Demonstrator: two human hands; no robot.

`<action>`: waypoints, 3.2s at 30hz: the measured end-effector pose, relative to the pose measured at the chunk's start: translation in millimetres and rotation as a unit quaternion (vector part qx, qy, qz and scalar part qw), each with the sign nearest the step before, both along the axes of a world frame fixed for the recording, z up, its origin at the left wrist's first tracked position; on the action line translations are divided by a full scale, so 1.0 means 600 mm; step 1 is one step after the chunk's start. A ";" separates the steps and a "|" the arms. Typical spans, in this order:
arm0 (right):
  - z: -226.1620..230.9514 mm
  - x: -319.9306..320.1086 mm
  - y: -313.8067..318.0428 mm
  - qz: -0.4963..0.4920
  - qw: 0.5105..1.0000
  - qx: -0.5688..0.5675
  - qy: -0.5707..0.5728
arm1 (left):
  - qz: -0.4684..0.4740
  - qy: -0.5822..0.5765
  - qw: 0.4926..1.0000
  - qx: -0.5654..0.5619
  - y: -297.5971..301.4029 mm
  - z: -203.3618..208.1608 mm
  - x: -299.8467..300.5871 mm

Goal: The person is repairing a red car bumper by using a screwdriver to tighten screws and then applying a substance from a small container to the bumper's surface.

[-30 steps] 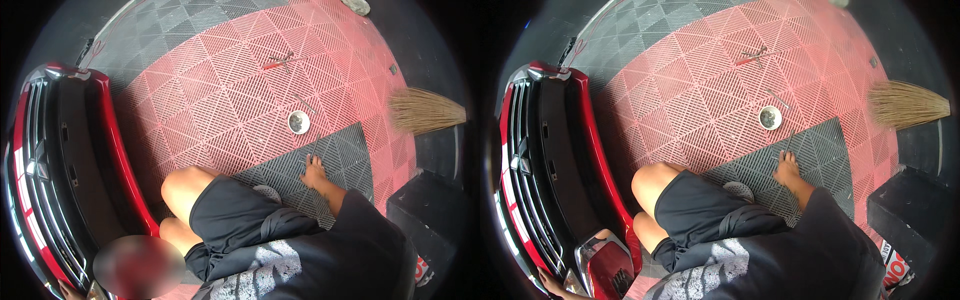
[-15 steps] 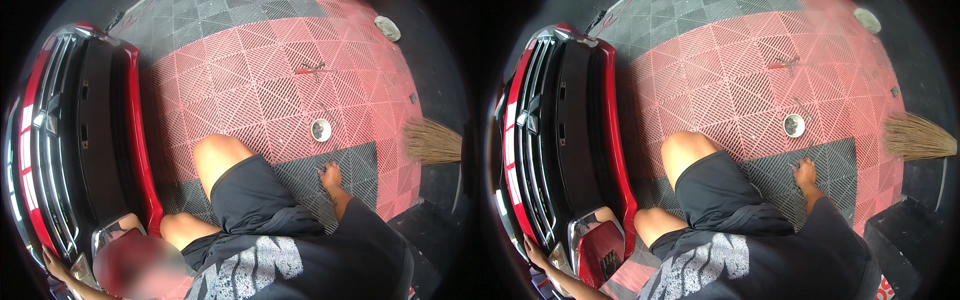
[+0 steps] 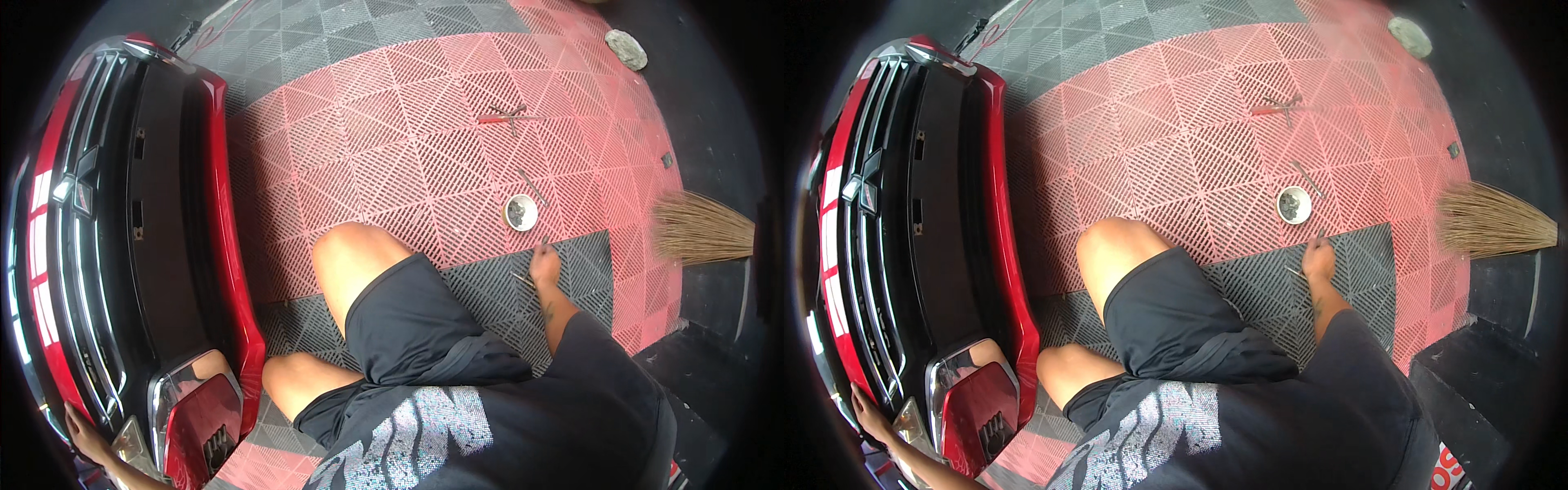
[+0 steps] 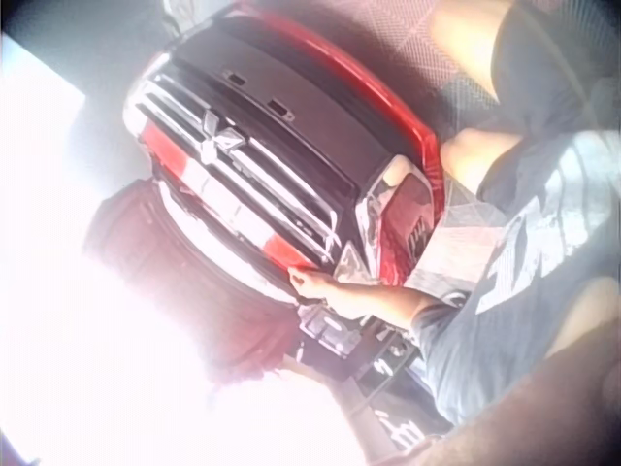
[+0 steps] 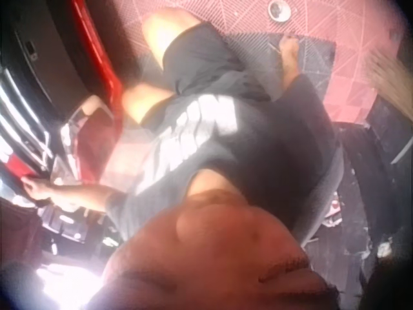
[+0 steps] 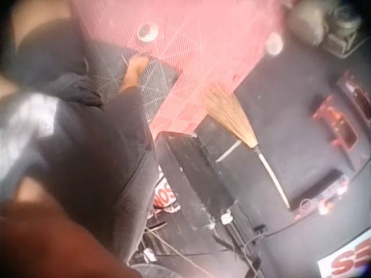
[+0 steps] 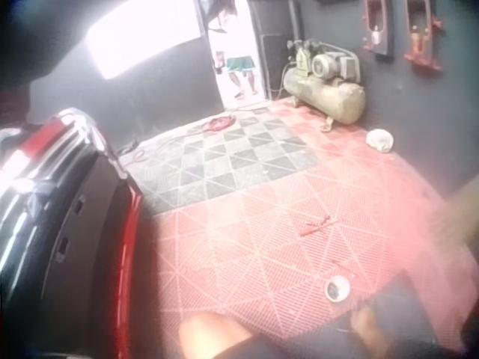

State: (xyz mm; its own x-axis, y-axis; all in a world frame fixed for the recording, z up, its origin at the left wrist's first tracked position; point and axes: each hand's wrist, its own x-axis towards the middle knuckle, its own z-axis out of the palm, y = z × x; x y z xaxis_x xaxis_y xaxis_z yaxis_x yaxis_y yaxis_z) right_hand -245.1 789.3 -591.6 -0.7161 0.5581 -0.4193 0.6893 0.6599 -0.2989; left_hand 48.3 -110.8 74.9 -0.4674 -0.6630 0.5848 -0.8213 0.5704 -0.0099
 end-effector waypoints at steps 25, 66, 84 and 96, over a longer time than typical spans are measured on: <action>0.413 -0.168 -0.437 0.204 0.836 -0.325 0.393 | -0.025 0.030 0.999 -0.006 0.059 -0.016 -0.040; 0.498 0.139 -0.759 0.579 0.591 -0.246 0.505 | -0.205 0.496 0.294 0.791 0.481 -0.728 -0.176; 0.490 0.139 -0.769 0.698 0.561 -0.169 0.412 | -0.167 0.439 0.339 0.815 0.486 -0.730 -0.179; 0.486 0.096 -0.717 0.327 0.543 -0.773 0.026 | -0.204 0.486 0.183 0.830 0.472 -0.712 -0.176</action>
State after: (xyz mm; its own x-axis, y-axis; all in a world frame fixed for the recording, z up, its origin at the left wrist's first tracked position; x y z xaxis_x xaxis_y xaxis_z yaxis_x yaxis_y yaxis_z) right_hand -187.8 359.3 -300.2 -0.5821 -0.8131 0.0042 0.4232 -0.3074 -0.8523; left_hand -57.4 172.5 -352.6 -0.8857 -0.3314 -0.3252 0.1404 -0.8588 0.4928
